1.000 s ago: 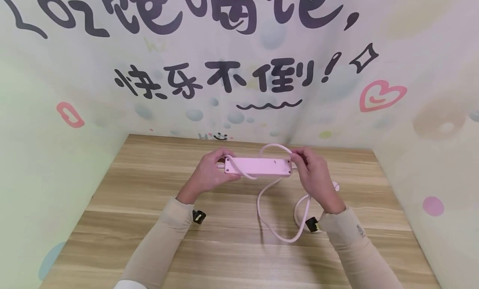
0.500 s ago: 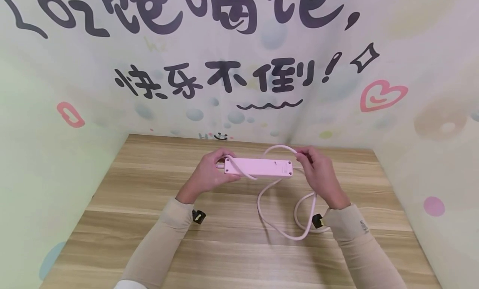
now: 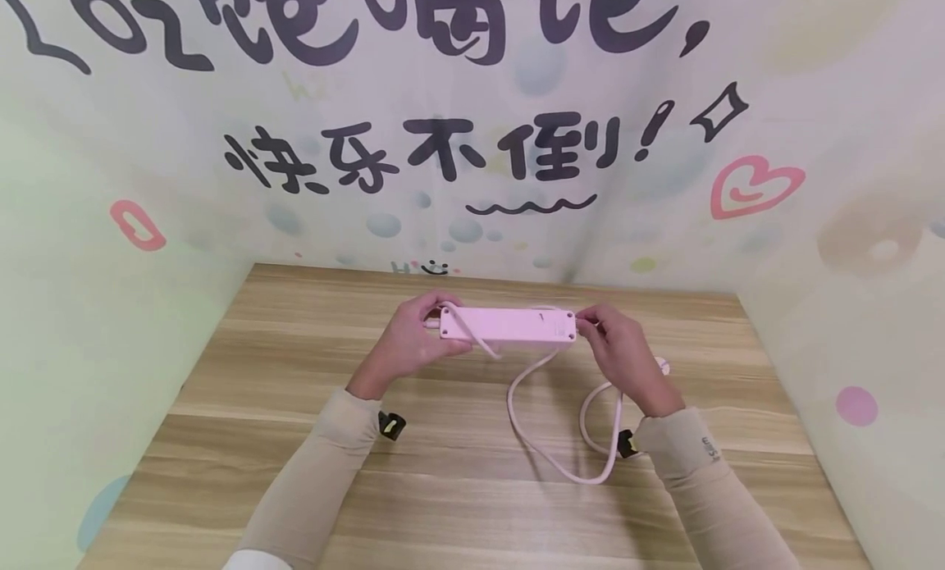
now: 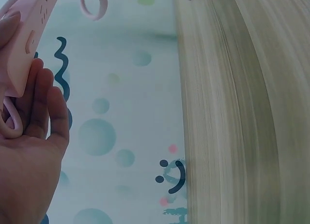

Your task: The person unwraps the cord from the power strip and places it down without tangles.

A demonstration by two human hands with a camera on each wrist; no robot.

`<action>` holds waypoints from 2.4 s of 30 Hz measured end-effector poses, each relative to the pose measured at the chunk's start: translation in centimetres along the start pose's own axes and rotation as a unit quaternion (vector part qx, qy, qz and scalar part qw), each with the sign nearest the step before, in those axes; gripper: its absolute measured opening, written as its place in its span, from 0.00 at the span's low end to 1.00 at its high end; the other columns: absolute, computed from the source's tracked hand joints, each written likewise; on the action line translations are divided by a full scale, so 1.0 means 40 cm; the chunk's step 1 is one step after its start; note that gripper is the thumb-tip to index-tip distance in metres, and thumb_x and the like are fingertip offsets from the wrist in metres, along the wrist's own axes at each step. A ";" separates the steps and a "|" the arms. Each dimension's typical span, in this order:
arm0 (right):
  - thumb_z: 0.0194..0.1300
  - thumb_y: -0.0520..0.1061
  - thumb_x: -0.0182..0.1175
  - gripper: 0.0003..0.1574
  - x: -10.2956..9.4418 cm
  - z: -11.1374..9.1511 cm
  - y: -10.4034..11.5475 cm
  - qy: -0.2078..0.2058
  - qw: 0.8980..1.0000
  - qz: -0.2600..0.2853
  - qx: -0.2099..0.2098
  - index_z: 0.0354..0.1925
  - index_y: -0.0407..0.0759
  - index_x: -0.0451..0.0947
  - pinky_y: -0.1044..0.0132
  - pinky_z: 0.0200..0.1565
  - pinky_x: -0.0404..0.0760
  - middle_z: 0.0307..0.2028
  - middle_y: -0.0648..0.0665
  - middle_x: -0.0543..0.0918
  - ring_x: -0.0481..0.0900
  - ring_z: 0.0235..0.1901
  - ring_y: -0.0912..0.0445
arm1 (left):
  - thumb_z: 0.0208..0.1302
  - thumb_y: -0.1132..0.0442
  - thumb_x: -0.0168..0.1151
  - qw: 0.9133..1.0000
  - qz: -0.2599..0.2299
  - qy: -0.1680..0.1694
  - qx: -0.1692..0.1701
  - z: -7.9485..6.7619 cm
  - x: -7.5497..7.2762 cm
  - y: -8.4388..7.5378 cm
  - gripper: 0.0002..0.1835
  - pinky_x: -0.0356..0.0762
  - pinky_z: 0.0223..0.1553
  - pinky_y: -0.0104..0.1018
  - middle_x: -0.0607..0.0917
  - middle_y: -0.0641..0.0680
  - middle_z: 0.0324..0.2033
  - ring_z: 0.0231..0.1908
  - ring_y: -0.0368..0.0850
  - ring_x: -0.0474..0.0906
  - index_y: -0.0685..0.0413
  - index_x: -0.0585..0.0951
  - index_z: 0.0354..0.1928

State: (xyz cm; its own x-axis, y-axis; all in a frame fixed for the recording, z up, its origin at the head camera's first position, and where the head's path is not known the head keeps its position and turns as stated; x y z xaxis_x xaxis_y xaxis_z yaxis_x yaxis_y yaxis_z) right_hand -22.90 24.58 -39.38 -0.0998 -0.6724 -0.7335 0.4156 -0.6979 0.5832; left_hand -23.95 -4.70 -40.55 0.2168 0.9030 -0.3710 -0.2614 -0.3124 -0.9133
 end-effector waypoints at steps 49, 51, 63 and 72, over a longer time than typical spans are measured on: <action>0.64 0.30 0.65 0.11 -0.083 -0.075 0.201 -0.025 0.985 0.010 -0.170 0.43 0.41 0.80 0.80 0.28 0.66 0.27 0.55 0.74 0.64 0.25 0.68 | 0.50 0.62 0.81 0.999 0.037 -0.017 -0.024 0.008 -0.007 0.056 0.29 0.82 0.59 0.53 0.85 0.57 0.52 0.53 0.57 0.82 0.52 0.79 0.54; 0.61 0.28 0.66 0.13 -0.099 -0.060 0.205 -0.043 0.983 0.007 -0.179 0.43 0.39 0.80 0.79 0.28 0.66 0.26 0.54 0.74 0.65 0.25 0.67 | 0.49 0.62 0.81 0.999 0.036 -0.015 -0.025 0.008 -0.005 0.054 0.29 0.82 0.58 0.53 0.86 0.57 0.52 0.53 0.57 0.82 0.52 0.79 0.54; 0.71 0.36 0.61 0.06 -0.129 0.032 0.151 -0.046 0.996 0.005 -0.082 0.46 0.36 0.79 0.76 0.28 0.70 0.32 0.45 0.83 0.70 0.27 0.62 | 0.47 0.62 0.83 0.998 0.034 0.003 -0.044 0.003 0.012 0.044 0.29 0.82 0.48 0.41 0.85 0.54 0.50 0.47 0.52 0.82 0.45 0.81 0.52; 0.77 0.44 0.55 0.13 -0.140 0.086 0.097 -0.037 0.999 0.014 -0.008 0.48 0.35 0.79 0.73 0.27 0.69 0.32 0.42 0.81 0.69 0.28 0.56 | 0.48 0.66 0.82 0.999 0.021 0.015 -0.021 0.001 0.023 0.034 0.27 0.81 0.47 0.43 0.85 0.53 0.46 0.47 0.56 0.81 0.43 0.81 0.51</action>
State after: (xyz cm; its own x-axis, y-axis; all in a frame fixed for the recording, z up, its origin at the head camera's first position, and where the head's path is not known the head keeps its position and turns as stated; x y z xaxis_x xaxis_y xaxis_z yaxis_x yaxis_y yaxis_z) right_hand -23.85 24.80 -31.82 -0.1534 -0.7090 -0.6884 0.4343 -0.6741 0.5975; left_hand -24.17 -4.29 -42.12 0.2343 0.8801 -0.4128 -0.2319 -0.3618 -0.9030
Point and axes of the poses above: each hand's wrist, its own z-axis towards the middle knuckle, its own x-axis out of the palm, y = z × x, the point moved 7 cm from there along z, towards the middle knuckle
